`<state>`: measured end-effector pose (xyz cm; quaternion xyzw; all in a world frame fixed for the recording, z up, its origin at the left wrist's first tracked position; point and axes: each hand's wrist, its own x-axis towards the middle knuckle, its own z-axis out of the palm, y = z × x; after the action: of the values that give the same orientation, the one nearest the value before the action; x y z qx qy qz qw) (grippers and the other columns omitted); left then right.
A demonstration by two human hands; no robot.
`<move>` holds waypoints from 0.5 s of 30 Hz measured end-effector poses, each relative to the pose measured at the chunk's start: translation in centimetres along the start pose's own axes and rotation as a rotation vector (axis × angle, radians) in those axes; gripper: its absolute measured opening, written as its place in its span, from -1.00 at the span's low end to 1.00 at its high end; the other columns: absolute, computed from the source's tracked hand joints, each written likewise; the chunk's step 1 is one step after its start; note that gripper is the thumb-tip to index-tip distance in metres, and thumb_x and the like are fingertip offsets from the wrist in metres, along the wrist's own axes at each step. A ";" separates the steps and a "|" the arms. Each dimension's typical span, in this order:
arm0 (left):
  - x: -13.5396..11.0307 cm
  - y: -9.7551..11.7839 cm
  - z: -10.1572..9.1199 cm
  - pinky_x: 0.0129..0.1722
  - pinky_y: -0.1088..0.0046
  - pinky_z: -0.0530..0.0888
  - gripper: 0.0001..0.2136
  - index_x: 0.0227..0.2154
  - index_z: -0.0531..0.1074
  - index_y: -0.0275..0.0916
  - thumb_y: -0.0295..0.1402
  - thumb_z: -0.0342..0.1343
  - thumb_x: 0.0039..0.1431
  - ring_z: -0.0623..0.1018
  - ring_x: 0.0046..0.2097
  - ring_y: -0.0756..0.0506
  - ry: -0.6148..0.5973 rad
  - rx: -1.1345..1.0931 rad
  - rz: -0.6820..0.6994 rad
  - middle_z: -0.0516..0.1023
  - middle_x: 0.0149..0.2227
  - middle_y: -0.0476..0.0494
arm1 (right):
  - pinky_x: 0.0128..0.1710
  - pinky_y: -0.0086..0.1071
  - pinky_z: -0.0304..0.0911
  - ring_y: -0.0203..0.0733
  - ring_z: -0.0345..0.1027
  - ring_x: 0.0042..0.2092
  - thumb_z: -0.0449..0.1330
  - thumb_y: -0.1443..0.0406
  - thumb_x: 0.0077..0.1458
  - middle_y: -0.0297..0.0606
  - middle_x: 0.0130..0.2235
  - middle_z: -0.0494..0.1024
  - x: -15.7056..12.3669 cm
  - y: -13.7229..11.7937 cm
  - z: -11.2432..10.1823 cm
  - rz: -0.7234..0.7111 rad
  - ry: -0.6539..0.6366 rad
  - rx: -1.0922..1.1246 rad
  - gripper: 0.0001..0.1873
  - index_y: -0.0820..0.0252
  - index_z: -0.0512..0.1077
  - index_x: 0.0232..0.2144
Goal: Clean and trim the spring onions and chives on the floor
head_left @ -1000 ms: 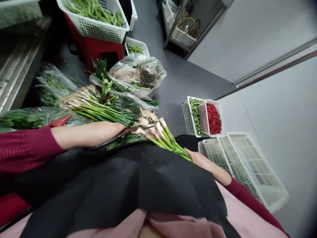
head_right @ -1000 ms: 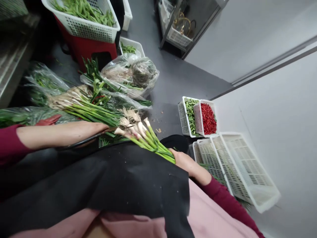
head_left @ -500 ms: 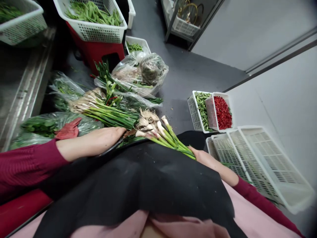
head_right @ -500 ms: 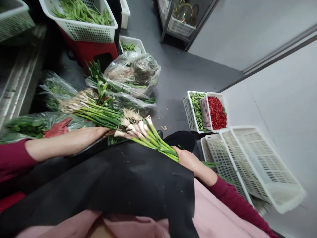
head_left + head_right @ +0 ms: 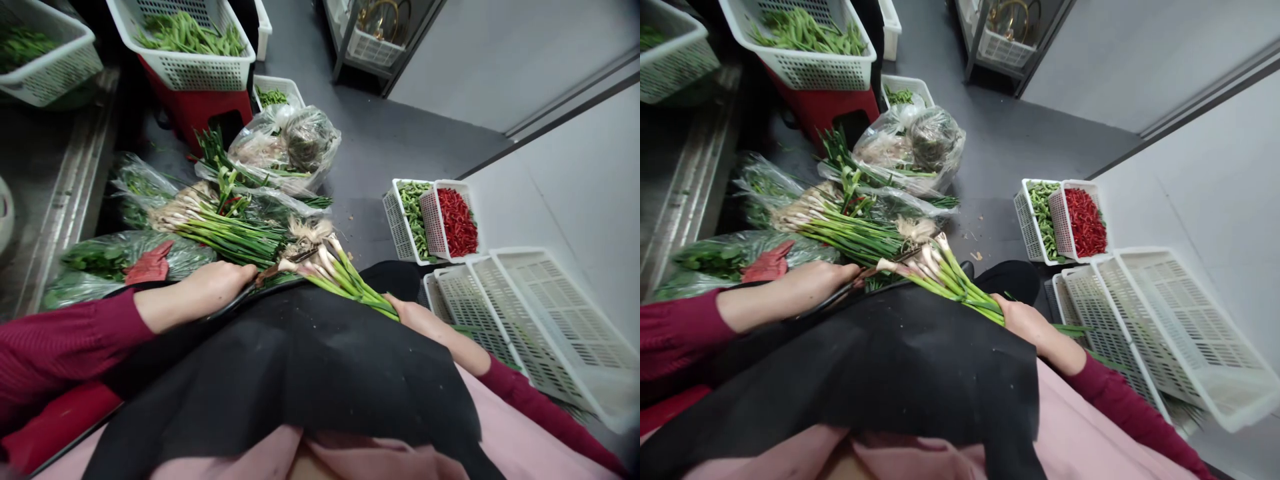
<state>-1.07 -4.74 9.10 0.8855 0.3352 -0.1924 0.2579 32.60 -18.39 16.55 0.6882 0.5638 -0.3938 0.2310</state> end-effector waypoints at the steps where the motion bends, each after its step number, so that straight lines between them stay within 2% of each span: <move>1: 0.0 -0.4 0.7 -0.38 0.41 0.37 -0.69 -0.29 0.42 -0.28 -0.27 -0.21 0.30 0.58 -0.33 -0.21 0.017 -0.030 -0.012 0.57 -0.39 -0.25 | -0.19 -0.31 0.21 0.18 0.45 -0.03 0.12 0.13 0.08 0.05 -0.09 0.55 0.1 0.1 0.1 -0.003 0.003 0.013 -0.40 0.21 0.26 0.15; 4: 0.2 -1.9 2.3 -0.38 0.45 0.38 -0.66 -0.33 0.44 -0.26 -0.20 -0.20 0.27 0.57 -0.34 -0.17 0.070 -0.153 -0.040 0.56 -0.41 -0.21 | -0.16 -0.29 0.22 0.18 0.45 -0.03 0.13 0.14 0.07 0.06 -0.09 0.55 0.4 0.4 0.5 -0.014 0.019 0.038 -0.39 0.23 0.26 0.15; 6: 0.4 -2.6 2.6 -0.34 0.46 0.40 -0.68 -0.27 0.45 -0.26 -0.23 -0.17 0.24 0.57 -0.30 -0.16 0.068 -0.214 -0.018 0.57 -0.33 -0.21 | -0.17 -0.30 0.23 0.18 0.45 -0.03 0.12 0.13 0.08 0.06 -0.09 0.55 0.5 0.7 0.7 -0.028 0.025 0.042 -0.39 0.23 0.26 0.15; 11: 0.9 -2.5 0.8 -0.20 0.44 0.42 -0.67 -0.07 0.42 -0.25 -0.26 -0.08 0.17 0.56 -0.19 -0.17 0.020 -0.209 0.085 0.57 -0.14 -0.22 | -0.18 -0.31 0.23 0.17 0.45 -0.03 0.12 0.14 0.09 0.07 -0.09 0.55 0.8 1.0 0.9 -0.031 0.023 0.025 -0.38 0.24 0.24 0.18; 15: 1.4 -2.2 -0.7 -0.12 0.48 0.40 -0.68 -0.05 0.42 -0.28 -0.32 -0.11 0.22 0.55 -0.13 -0.13 0.056 -0.220 0.177 0.55 -0.09 -0.22 | -0.16 -0.34 0.23 0.13 0.45 -0.03 0.13 0.14 0.09 0.06 -0.08 0.55 1.2 1.4 1.0 -0.068 0.031 0.025 -0.37 0.25 0.23 0.18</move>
<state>-1.50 -2.21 8.27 0.8831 0.2818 -0.1063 0.3598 33.74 -18.81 14.88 0.6775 0.5855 -0.3977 0.2000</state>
